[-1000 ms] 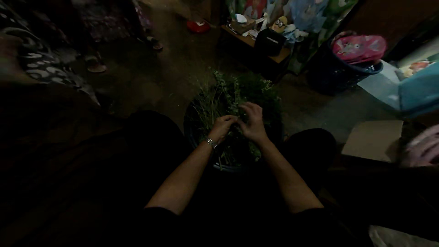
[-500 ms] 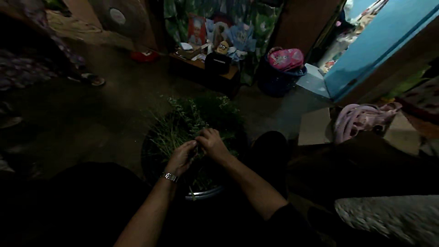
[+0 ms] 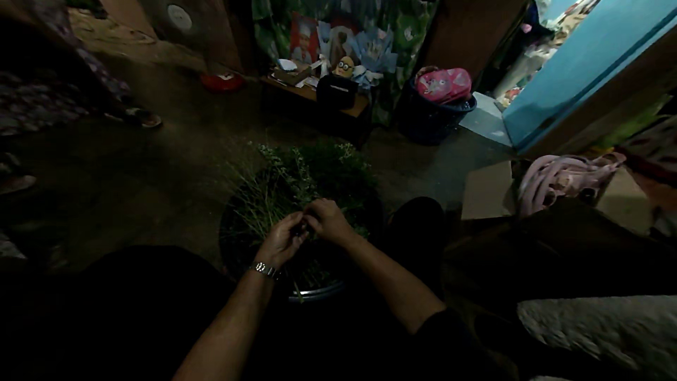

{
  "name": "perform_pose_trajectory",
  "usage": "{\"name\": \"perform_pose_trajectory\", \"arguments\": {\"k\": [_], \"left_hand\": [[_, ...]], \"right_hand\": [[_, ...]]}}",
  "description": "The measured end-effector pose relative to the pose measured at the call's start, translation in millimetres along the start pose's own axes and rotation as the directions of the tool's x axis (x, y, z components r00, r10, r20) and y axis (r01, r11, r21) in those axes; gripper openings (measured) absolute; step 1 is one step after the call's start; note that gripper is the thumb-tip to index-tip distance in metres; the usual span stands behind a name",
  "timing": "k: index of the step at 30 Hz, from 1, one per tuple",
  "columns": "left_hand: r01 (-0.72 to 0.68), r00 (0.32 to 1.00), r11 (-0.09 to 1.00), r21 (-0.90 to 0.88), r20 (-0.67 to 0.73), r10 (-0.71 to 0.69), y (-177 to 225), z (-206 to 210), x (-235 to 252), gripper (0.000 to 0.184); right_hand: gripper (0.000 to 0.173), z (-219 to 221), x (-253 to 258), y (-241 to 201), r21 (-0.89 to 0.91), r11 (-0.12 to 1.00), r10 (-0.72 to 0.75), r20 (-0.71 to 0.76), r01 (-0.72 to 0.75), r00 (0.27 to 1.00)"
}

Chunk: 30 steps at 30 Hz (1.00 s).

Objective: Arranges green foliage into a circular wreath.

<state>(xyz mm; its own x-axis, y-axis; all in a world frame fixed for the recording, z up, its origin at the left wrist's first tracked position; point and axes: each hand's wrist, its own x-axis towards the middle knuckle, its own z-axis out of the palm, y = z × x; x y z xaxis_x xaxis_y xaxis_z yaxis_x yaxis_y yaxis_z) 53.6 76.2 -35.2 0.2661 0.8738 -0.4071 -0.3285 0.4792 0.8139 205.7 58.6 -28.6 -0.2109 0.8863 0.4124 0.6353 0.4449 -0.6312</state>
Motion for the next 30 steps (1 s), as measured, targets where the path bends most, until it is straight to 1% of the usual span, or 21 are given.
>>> {"name": "perform_pose_trajectory", "arguments": {"k": [3, 8, 11, 14, 18, 27, 30], "left_hand": [[0.014, 1.0, 1.0, 0.018, -0.015, -0.013, 0, 0, -2, 0.014], [-0.008, 1.0, 0.996, 0.088, -0.001, 0.008, -1, 5, -5, 0.015], [-0.022, 0.999, 0.994, 0.109, -0.023, 0.025, -1, 10, -9, 0.013], [-0.044, 0.999, 0.991, 0.123, 0.012, 0.043, -3, 6, -6, 0.014], [-0.077, 0.997, 0.983, 0.169, 0.04, 0.071, -5, 4, -3, 0.016], [-0.141, 0.989, 0.948, 0.285, 0.079, 0.123, -8, 0, -3, 0.016], [-0.148, 0.988, 0.937, 0.316, 0.082, 0.128, -7, 1, -6, 0.018]], "right_hand": [[0.019, -3, 0, 0, 0.042, 0.998, 0.038, 0.032, -0.039, 0.999], [0.021, -14, 2, -6, 0.084, 0.97, 0.216, 0.132, -0.228, 0.967], [0.019, -15, 3, -8, 0.063, 0.955, 0.278, 0.151, -0.29, 0.949], [0.017, -16, 2, -10, 0.051, 0.951, 0.295, 0.14, -0.304, 0.945], [0.017, -18, 2, -17, 0.043, 0.93, 0.357, 0.14, -0.366, 0.924], [0.013, -22, 1, -22, 0.058, 0.92, 0.377, 0.136, -0.387, 0.916], [0.015, -23, 0, -25, 0.045, 0.916, 0.391, 0.129, -0.399, 0.911]]}}
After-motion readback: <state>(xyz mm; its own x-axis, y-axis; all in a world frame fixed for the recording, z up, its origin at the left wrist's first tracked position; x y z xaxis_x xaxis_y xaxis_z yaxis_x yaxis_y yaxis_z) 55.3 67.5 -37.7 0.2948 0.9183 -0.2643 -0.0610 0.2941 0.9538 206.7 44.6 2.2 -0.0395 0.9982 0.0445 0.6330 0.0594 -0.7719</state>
